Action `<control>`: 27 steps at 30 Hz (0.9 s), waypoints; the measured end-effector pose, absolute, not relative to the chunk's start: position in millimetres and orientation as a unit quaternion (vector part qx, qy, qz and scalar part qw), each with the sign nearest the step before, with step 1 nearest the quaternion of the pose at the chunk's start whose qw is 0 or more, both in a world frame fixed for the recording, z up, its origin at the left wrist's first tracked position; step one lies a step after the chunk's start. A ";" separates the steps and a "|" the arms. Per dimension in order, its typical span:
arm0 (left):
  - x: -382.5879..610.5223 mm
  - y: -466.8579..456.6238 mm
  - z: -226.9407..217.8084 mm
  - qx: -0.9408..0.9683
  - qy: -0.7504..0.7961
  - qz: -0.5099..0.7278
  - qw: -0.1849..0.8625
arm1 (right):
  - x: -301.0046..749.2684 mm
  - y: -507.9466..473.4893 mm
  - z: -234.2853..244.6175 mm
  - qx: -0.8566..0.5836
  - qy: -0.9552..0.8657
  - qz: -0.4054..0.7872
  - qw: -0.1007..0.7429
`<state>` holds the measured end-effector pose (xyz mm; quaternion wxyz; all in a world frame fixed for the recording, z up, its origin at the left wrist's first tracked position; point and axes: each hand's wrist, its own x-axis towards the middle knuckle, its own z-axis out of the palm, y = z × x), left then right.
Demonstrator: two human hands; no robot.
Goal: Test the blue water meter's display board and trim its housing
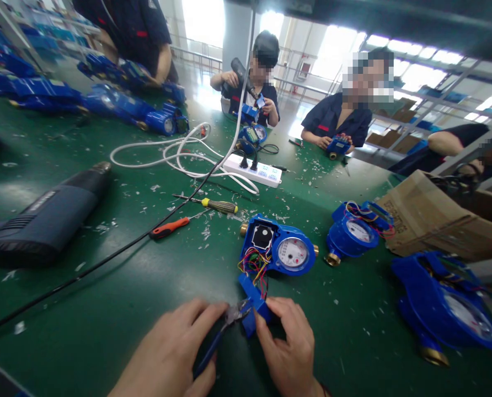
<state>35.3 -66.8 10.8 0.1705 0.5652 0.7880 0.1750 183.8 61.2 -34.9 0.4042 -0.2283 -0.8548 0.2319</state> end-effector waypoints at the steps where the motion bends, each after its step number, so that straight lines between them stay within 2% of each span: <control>1: 36.6 -65.1 10.7 0.567 0.790 0.173 0.157 | 183.6 61.6 -33.9 -0.223 -0.857 0.223 0.407; 13: 40.1 -59.5 15.5 0.615 0.774 0.082 0.125 | 181.8 65.6 -30.2 -0.186 -0.860 0.191 0.435; 27: 35.7 -51.5 36.3 0.647 0.754 0.021 0.115 | 183.1 63.4 -28.9 -0.174 -0.873 0.166 0.424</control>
